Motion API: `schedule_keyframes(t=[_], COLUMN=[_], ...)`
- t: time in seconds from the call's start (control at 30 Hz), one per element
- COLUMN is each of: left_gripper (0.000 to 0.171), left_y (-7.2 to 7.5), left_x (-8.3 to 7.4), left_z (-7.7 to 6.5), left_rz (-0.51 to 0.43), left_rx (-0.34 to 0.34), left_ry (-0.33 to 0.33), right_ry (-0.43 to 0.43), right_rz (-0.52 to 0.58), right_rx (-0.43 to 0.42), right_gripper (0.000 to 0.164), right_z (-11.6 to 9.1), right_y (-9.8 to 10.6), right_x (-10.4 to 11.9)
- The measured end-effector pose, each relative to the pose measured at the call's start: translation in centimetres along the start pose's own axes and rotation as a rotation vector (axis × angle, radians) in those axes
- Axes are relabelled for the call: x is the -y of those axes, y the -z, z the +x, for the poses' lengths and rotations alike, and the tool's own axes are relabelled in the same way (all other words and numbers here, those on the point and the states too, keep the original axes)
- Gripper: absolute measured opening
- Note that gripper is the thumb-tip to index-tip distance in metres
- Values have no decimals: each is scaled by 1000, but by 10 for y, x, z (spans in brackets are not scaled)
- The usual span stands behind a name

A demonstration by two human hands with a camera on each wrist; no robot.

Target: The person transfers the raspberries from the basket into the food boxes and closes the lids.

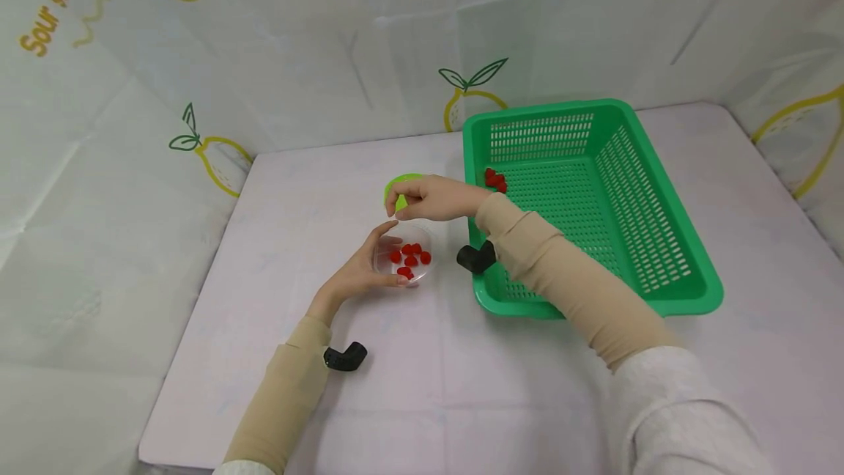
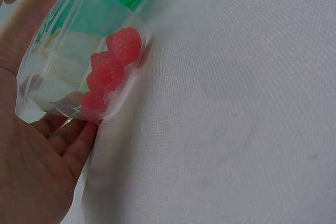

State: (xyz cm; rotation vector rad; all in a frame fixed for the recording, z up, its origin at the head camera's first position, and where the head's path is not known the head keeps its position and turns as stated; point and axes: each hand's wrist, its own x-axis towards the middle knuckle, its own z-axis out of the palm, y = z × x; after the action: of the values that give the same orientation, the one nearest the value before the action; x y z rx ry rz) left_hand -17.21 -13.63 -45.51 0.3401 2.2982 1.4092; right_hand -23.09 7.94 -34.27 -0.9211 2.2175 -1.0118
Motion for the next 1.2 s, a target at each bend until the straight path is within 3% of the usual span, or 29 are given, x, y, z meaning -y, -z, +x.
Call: schedule_keyframes(t=[0.4, 0.63, 0.87, 1.03, 1.2], left_gripper=[100, 96, 97, 97, 96], left_y=[-2, -1, -1, -1, -2], left_x=[4, 4, 4, 4, 4], left_z=[3, 2, 2, 2, 2], left_rz=[28, 23, 19, 24, 28], left_rx=[-22, -21, -19, -16, -19], left_ry=[8, 6, 3, -9, -11], right_ry=[-86, -81, -164, -234, -300], right_rz=[126, 234, 294, 291, 178], right_rx=[-188, -340, -435, -469, -454], right_gripper=[23, 28, 39, 39, 39], right_z=[-33, -45, -51, -53, -54], right_y=[46, 60, 62, 61, 59], right_x=[-18, -53, -91, -111, -125])
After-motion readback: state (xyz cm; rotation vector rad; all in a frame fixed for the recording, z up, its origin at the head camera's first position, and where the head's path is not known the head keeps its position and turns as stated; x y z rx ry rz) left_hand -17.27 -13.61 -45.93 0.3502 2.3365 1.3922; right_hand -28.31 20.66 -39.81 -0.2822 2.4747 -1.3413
